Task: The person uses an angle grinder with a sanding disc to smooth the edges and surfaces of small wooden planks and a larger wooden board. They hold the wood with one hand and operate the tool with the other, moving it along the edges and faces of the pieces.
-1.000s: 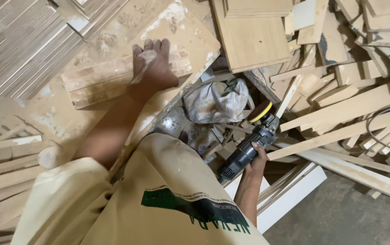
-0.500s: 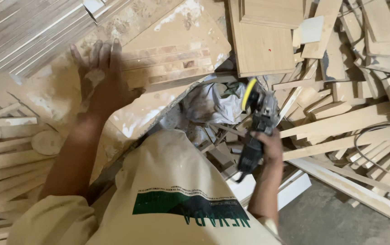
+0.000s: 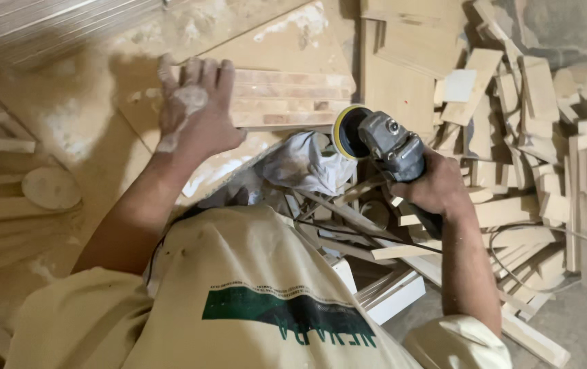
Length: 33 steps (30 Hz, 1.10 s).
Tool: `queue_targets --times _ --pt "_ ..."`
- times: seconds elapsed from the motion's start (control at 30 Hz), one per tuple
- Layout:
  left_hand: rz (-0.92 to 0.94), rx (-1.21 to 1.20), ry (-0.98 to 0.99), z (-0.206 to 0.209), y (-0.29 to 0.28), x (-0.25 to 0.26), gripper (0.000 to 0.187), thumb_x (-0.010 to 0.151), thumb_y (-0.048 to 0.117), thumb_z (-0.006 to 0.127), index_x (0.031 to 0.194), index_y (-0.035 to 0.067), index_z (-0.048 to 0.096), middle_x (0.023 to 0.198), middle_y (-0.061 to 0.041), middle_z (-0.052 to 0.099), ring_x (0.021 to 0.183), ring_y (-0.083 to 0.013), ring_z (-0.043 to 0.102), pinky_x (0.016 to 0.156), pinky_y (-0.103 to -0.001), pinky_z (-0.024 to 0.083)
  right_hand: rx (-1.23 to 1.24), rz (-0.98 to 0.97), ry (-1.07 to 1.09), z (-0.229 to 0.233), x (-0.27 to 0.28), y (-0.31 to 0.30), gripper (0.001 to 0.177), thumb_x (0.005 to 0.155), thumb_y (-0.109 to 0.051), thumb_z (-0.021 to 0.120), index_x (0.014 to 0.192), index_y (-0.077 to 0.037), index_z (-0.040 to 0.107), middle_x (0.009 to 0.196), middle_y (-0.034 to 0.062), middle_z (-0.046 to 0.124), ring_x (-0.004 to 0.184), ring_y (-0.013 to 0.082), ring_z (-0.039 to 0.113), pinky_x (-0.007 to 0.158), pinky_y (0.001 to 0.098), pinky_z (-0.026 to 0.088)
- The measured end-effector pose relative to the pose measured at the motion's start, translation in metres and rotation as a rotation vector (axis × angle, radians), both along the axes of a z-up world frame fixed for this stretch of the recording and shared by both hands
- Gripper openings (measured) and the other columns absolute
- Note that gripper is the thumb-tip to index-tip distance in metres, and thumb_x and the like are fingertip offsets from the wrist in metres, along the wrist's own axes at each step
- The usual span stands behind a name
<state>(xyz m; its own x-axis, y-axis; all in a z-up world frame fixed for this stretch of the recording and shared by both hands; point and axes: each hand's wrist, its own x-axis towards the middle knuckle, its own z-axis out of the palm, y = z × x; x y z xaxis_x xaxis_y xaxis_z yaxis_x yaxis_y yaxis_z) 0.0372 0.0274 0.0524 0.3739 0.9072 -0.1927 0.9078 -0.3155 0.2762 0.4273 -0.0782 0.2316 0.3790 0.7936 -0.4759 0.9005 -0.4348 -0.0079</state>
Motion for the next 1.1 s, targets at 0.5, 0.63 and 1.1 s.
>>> queue_targets --times 0.5,0.63,1.1 --pt "-0.007 0.201 -0.102 -0.008 -0.003 0.011 0.123 0.069 0.07 0.081 0.168 0.004 0.048 0.154 -0.02 0.059 0.142 -0.0414 0.051 0.123 -0.08 0.022 -0.058 0.142 -0.076 0.006 -0.002 0.05 0.081 0.069 -0.035 0.093 0.14 -0.003 0.073 0.129 0.0248 0.081 0.121 0.0411 0.077 0.117 0.0473 0.059" --pt "0.002 0.369 -0.09 -0.012 -0.007 0.013 0.108 0.065 0.067 0.081 0.152 0.007 0.059 0.136 -0.015 0.066 0.13 -0.0369 0.058 0.118 -0.074 0.03 -0.112 0.184 -0.003 0.006 -0.041 0.052 0.086 0.071 -0.032 0.096 0.151 -0.015 0.068 0.136 0.0142 0.082 0.124 0.0331 0.079 0.116 0.0484 0.061" --pt "-0.037 0.181 -0.123 0.0 -0.005 0.015 0.1 0.071 0.05 0.078 0.159 0.009 0.054 0.141 -0.018 0.065 0.127 -0.0368 0.057 0.117 -0.067 0.027 -0.089 0.021 -0.024 0.015 -0.056 0.083 0.076 0.074 -0.026 0.096 0.143 -0.007 0.07 0.13 0.0163 0.082 0.11 0.0324 0.08 0.101 0.0415 0.065"
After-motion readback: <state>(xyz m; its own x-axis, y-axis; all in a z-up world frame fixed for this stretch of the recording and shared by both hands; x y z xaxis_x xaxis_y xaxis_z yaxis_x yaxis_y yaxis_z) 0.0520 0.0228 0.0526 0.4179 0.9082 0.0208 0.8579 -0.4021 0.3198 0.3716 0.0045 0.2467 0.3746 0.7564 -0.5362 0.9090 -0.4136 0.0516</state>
